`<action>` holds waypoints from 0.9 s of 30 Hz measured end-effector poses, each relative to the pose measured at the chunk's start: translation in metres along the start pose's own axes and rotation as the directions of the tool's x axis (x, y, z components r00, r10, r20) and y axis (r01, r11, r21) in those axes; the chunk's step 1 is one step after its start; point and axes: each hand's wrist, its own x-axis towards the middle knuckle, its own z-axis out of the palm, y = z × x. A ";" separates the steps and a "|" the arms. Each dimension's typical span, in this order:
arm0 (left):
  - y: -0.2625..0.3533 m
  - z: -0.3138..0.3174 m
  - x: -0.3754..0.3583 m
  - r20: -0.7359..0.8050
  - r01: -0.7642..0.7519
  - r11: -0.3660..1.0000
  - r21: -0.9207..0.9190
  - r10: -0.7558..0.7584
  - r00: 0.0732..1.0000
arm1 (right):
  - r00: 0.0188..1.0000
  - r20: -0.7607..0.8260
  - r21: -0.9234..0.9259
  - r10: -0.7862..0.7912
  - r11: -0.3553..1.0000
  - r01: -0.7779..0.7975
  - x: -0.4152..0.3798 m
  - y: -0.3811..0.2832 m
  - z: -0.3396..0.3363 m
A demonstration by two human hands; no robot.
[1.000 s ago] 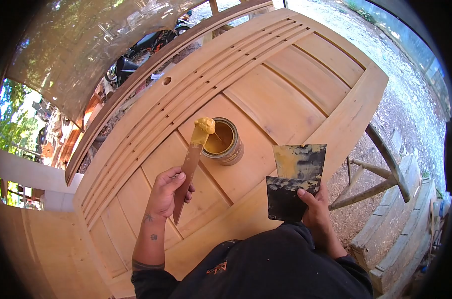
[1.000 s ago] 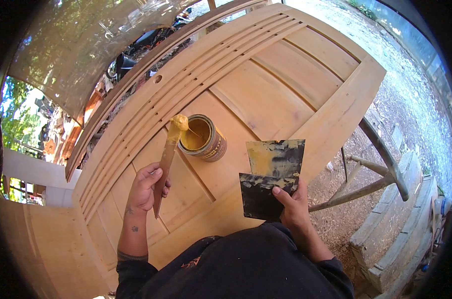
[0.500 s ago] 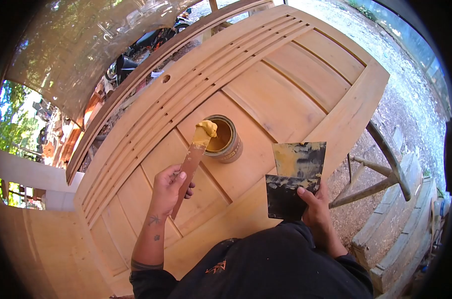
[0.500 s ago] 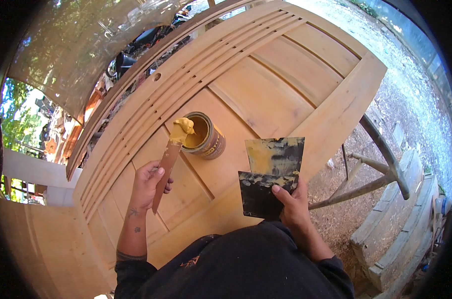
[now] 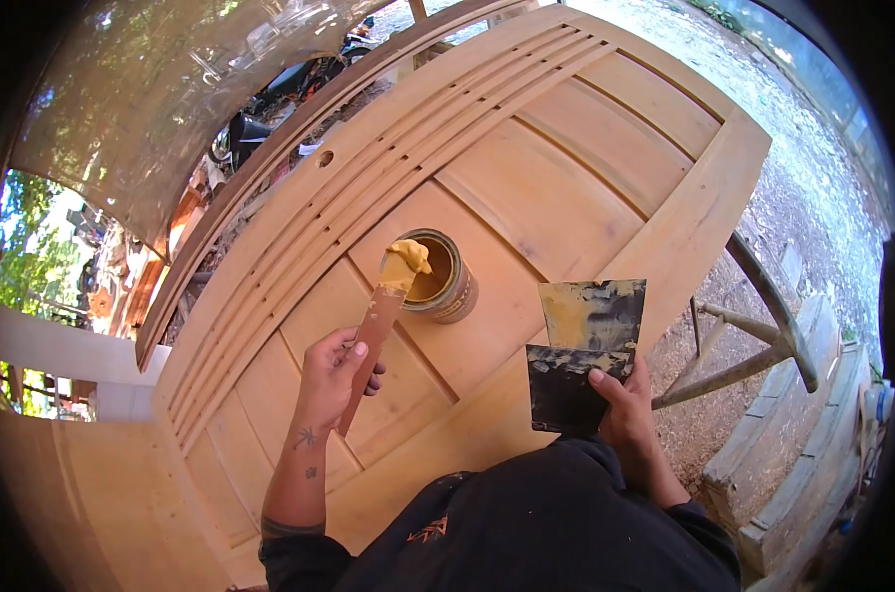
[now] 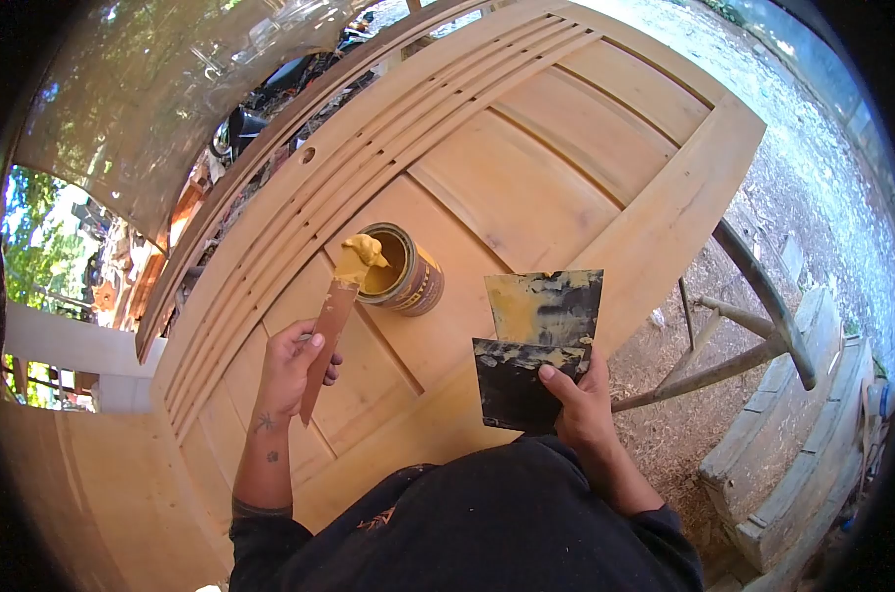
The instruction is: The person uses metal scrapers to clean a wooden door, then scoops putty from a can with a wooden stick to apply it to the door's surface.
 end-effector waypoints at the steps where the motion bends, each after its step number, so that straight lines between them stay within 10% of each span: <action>1: 0.000 0.000 0.000 0.000 -0.001 1.000 0.003 0.001 1.000 | 1.000 -0.001 -0.002 0.000 1.000 0.000 0.000 0.000 0.000; 27: 0.011 -0.004 -0.002 0.008 0.008 0.999 -0.036 -0.008 1.000 | 1.000 -0.022 -0.022 0.009 1.000 -0.010 0.002 -0.007 0.005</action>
